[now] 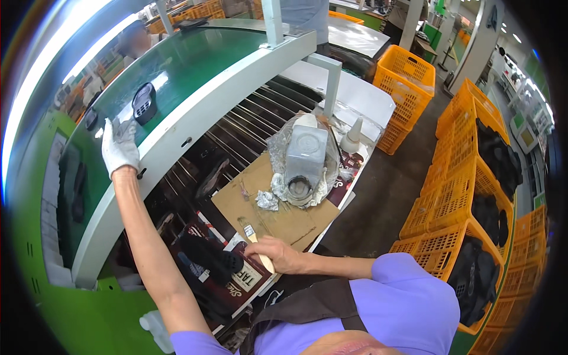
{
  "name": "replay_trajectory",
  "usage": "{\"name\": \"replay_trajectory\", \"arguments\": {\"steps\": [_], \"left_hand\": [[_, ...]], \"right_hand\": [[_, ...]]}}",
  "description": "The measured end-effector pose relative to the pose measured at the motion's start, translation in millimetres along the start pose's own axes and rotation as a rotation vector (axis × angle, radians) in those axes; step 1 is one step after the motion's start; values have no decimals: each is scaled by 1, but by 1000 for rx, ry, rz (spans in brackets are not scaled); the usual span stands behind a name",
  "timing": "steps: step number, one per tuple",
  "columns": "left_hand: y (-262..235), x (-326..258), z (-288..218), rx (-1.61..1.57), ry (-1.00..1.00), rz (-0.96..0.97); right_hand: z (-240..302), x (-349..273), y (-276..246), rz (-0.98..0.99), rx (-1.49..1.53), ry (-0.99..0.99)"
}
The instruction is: The person repeatedly picks up black sandals from a conveyor belt, applies a liquid substance to the soles using a brush, and places them back on the belt. The process is continuous, with the person handling each sandal individually.
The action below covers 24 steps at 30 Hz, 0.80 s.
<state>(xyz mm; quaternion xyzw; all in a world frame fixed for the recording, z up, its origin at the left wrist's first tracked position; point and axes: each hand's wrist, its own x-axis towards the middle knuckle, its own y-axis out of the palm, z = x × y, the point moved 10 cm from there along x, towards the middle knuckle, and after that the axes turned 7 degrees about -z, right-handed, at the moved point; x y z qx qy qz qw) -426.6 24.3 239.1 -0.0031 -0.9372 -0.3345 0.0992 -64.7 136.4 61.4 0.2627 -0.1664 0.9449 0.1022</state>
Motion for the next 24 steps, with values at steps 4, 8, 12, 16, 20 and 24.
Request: {"name": "replay_trajectory", "arguments": {"steps": [4,8,12,16,20,24], "left_hand": [[3,27,12,624,149,117],[-3,48,28,832,6,122],[10,25,23,639,7,49],[2,28,11,717,134,-13],[-2,24,4,736,183,-50],[1,17,2,650,188,-14]], "right_hand": [[-7,-7,9,4,15,2],[-8,-9,20,66,42,-11],[-16,-10,16,39,38,19],[-14,-8,12,43,61,21],[-12,-6,9,22,82,36],[-3,0,1,-50,201,75]]}}
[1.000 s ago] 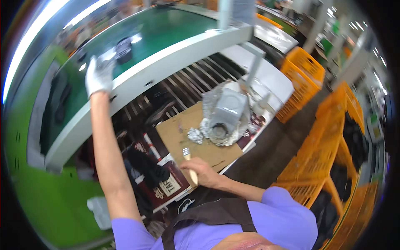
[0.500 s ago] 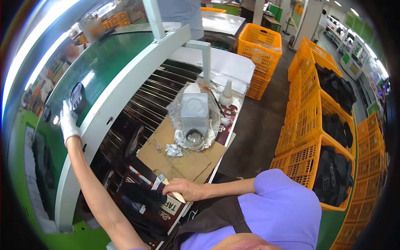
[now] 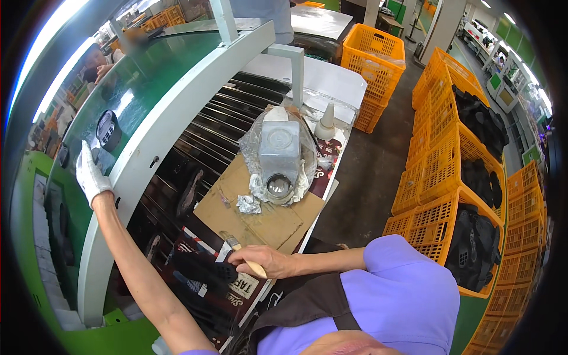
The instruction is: The person repeatedly picks up black sandals from a conveyor belt, applies a liquid substance to the soles using a brush, and places them back on the belt. The process is continuous, with the person handling each sandal individually.
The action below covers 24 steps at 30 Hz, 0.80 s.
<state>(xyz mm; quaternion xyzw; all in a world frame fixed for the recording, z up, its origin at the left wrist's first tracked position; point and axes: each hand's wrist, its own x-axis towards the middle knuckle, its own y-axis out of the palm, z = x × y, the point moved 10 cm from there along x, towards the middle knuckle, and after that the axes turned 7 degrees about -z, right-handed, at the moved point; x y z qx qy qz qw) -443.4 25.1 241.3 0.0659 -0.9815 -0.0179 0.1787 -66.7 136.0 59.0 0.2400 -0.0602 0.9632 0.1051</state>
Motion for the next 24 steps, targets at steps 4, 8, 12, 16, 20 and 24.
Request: {"name": "replay_trajectory", "arguments": {"steps": [4,8,12,16,20,24], "left_hand": [[3,-4,-2,-27,-23,-2],[4,-8,-7,-54,-4,19],[6,-12,-8,-40,7,14],[3,-9,-8,-44,23,28],[5,-14,-13,-47,26,28],[5,-14,-13,-61,36,24]], "right_hand": [[-3,5,-6,-53,92,89],[-3,9,-8,-73,70,1],[-15,4,-5,-46,10,54],[-20,5,-6,-57,-13,103],[-23,6,-12,-126,27,80],[-23,7,-13,-141,46,84]]}}
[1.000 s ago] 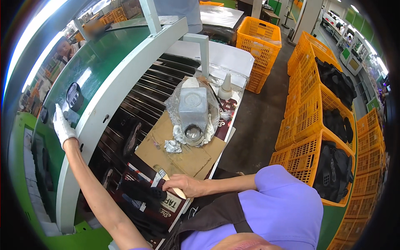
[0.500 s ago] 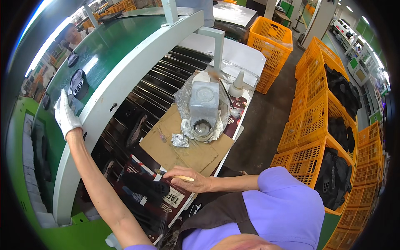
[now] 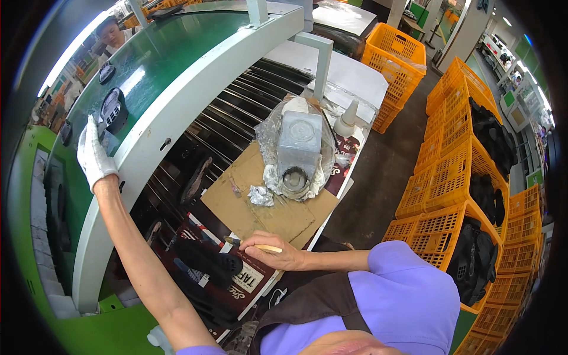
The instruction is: The person repeatedly picks up black sandals from a conveyor belt, applies a liquid substance to the soles using a brush, and places them back on the belt. The process is continuous, with the person handling each sandal individually.
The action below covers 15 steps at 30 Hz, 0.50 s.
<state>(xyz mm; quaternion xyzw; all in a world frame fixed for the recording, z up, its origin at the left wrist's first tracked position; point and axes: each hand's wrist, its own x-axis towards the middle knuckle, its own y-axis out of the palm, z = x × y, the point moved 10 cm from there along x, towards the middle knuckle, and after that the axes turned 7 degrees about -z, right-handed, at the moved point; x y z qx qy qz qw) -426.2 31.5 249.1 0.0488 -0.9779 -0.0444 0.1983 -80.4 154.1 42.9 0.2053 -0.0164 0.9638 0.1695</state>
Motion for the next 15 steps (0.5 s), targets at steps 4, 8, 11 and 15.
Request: {"name": "replay_trajectory", "arguments": {"steps": [4,8,11,15], "left_hand": [[1,-2,0,2,-17,-3],[2,-5,-4,11,-6,-18],[-1,-3,-2,23,-11,-22],[2,-6,-5,11,-9,-14]], "right_hand": [[-5,-2,4,19,25,33],[-2,-4,8,31,21,-23],[1,-4,10,51,42,-19],[-2,-6,13,75,96,43]]}}
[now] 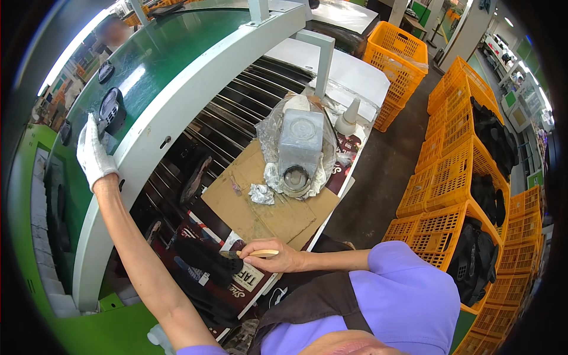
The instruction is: The person repeatedly picks up black sandals from a conveyor belt, applies a liquid substance to the soles using a brush, and places them back on the belt. The process is continuous, with the person handling each sandal individually.
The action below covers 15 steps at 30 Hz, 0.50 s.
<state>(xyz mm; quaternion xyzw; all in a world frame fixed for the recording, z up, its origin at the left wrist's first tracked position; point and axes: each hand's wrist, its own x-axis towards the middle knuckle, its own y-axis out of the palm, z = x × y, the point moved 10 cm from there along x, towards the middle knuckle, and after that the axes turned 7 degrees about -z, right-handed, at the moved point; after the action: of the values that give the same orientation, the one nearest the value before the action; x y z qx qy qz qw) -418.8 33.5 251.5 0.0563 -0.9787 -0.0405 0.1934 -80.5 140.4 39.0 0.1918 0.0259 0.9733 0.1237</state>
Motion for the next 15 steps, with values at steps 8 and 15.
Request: {"name": "replay_trajectory", "arguments": {"steps": [8,15], "left_hand": [[0,-2,-2,11,1,-7],[-2,2,2,-2,9,-13]], "right_hand": [[-1,-3,4,11,38,-11],[-4,-5,5,16,29,18]]}}
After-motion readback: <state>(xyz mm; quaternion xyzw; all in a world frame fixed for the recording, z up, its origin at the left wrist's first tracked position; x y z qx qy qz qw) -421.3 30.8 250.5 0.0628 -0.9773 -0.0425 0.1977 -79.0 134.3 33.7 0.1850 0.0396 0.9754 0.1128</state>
